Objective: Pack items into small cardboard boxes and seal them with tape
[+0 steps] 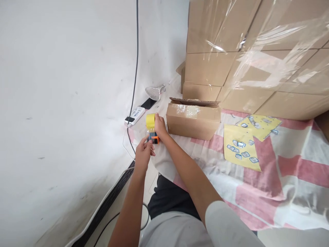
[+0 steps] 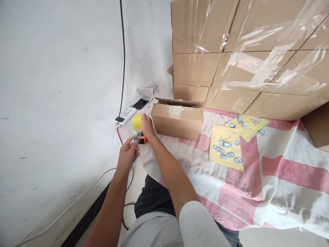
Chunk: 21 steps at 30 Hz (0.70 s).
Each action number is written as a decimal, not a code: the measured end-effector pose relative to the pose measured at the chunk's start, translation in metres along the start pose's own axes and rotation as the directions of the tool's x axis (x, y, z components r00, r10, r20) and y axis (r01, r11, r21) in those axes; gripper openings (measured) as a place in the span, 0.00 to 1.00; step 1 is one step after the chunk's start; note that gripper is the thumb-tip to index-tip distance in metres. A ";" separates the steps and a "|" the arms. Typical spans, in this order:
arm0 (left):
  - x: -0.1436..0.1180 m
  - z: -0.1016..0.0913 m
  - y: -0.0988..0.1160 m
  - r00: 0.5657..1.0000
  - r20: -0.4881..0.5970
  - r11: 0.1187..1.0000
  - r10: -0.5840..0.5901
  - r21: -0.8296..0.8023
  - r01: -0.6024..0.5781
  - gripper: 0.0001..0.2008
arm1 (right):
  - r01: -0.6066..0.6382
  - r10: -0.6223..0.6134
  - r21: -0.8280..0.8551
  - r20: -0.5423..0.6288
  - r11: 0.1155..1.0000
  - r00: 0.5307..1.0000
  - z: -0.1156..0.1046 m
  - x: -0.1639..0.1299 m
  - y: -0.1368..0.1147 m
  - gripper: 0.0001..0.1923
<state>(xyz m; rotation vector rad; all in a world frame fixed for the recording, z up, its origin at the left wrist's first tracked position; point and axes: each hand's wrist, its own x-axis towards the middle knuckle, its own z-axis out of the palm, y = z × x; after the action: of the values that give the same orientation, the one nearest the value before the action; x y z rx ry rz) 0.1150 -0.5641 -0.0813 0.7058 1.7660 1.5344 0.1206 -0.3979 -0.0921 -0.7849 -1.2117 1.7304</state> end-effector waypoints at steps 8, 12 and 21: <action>-0.060 -0.005 -0.037 0.997 -0.067 0.990 0.044 0.134 -0.034 0.22 | -0.087 0.088 0.040 -0.016 0.995 0.996 0.001 0.001 -0.005 0.26; -0.091 -0.007 -0.066 0.999 -0.033 0.986 0.035 0.162 -0.029 0.19 | -0.131 0.132 0.053 -0.024 0.990 0.991 0.000 0.000 -0.010 0.27; -0.027 -0.025 -0.110 0.992 -0.057 0.956 0.116 0.277 -0.096 0.19 | -0.323 0.316 0.123 0.070 0.938 0.946 0.008 -0.027 -0.021 0.23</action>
<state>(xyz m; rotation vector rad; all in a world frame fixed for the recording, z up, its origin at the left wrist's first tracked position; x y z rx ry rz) 0.1154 -0.6176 -0.1839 0.9024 2.0498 1.4128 0.1312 -0.4219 -0.0692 -0.9009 -1.0287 2.0830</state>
